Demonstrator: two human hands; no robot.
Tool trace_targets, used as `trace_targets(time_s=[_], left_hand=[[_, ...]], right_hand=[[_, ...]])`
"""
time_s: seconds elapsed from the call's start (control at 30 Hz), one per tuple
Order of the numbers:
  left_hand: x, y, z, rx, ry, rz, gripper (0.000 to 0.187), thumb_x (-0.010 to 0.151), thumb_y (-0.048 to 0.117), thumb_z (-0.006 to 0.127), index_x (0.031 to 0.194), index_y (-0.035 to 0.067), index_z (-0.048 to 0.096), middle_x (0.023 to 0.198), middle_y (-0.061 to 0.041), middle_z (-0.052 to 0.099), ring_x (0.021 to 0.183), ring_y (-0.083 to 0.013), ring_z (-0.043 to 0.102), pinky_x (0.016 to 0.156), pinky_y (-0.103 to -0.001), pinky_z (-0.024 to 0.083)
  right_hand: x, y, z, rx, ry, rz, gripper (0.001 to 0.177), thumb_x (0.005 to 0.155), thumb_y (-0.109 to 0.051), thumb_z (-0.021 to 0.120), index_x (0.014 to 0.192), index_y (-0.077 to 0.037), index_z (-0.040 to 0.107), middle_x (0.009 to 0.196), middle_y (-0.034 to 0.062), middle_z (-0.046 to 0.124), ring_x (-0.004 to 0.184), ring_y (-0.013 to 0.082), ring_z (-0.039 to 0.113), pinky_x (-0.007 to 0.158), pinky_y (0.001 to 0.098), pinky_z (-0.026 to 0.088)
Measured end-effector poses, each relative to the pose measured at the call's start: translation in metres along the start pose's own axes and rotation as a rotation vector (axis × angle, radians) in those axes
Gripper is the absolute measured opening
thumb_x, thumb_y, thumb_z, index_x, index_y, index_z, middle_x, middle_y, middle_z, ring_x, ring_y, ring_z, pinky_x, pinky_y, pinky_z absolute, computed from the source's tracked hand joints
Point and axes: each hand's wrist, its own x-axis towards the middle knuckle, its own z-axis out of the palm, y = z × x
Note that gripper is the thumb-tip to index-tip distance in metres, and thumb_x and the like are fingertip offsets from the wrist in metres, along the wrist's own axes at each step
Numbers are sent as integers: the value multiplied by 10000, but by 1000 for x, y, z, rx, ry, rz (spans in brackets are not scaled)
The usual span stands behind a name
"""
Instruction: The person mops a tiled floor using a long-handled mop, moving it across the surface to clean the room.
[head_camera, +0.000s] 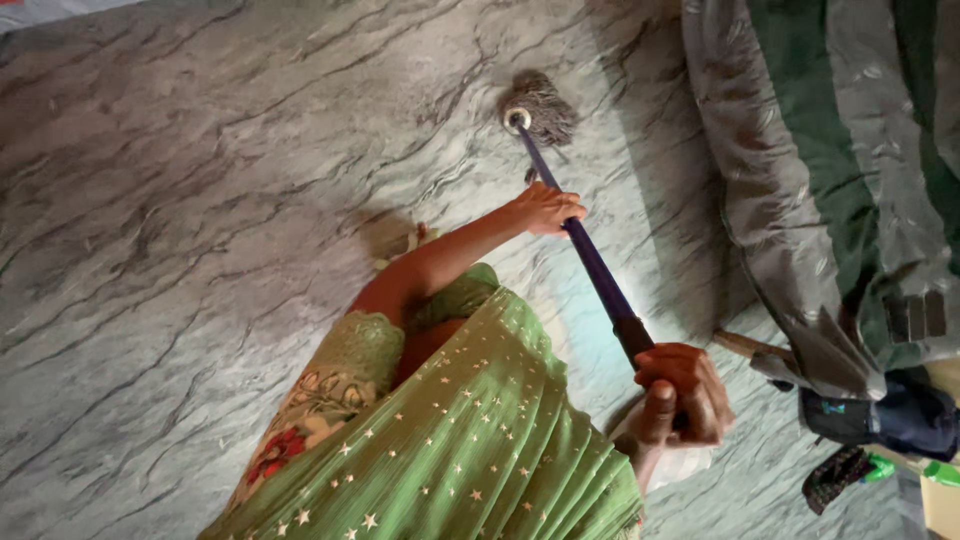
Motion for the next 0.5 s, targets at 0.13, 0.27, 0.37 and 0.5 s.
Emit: trace_targets(time_s=[0.13,0.27,0.37,0.5], left_hand=[[-28,-44,-25,-101,152,-54,305,871,424,763,1024,216,601,1014,-31,611,890,-278,684,648,-469,537],[-71,-68,-53,-175,276,-275,209,964,338,682,1018,177,561,1118,-30,615,966,-259,693,626,-388,584],[-128,-76,-79,-33,406,-417,255,846,234,732,1048,171,589,1123,-38,638,970,-291,698,659,-443,550],[-193,-78,-97,-113,597,-643,335,858,182,766,1108,142,547,1203,-82,602,953,-323,675,667,-444,558]], right_hand=[[37,28,22,126,-47,-84,472,1102,-341,535,773,-19,638,602,68,615,560,216,629,565,370,542],[69,38,59,305,-91,-44,447,1101,-344,539,822,-7,625,597,77,591,564,220,623,578,393,541],[80,50,86,482,-106,20,433,1089,-377,558,881,-1,614,585,60,586,553,207,640,576,389,551],[82,77,132,720,-163,43,473,1076,-435,569,941,12,644,608,104,621,553,227,653,616,433,575]])
